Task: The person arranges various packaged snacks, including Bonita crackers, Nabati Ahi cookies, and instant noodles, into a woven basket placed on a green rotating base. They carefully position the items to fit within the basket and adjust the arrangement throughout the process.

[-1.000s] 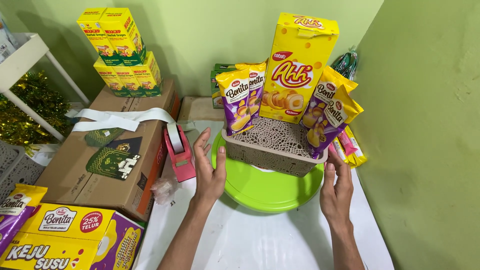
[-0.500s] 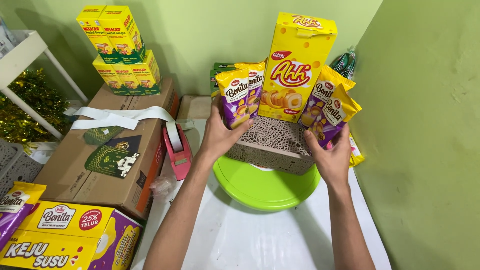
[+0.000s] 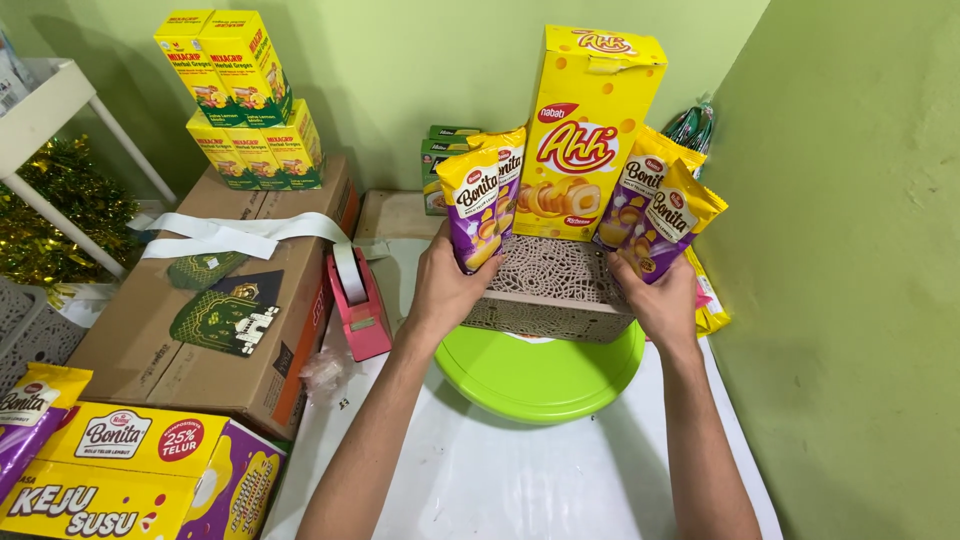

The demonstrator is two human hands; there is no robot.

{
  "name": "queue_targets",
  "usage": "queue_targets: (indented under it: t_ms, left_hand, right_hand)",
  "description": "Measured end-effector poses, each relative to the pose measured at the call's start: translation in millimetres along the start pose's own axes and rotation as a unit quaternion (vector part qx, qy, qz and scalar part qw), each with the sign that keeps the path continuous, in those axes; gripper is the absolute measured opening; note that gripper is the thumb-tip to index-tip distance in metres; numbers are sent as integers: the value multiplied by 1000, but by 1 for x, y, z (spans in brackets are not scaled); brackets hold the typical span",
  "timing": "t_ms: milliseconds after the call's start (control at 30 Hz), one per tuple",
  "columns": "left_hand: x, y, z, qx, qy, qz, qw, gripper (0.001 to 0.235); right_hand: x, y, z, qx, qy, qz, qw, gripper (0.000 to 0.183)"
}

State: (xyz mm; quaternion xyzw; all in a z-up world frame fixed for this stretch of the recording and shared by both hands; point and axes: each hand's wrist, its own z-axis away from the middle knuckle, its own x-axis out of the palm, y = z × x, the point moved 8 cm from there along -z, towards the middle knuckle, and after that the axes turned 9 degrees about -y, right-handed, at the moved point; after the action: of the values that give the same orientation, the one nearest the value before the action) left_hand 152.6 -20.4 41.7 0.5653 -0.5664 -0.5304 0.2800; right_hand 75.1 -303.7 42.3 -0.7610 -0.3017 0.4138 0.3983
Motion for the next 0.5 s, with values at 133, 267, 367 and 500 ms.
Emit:
queue_targets:
  t_ms: [133, 267, 367, 500]
  left_hand:
    - [-1, 6, 7, -22, 6, -14, 1000, 69]
    - [-1, 1, 9, -35, 7, -20, 999, 71]
    - [-1, 0, 9, -35, 10, -21, 999, 71]
    - [-3, 3, 9, -30, 8, -27, 999, 74]
  right_hand:
    - [-3, 1, -2, -6, -15, -35, 999, 18]
    - [-2, 3, -6, -22, -34, -48, 998, 15]
    - [-2, 0, -5, -24, -36, -54, 998, 14]
    - [-1, -9, 0, -26, -38, -55, 997, 15]
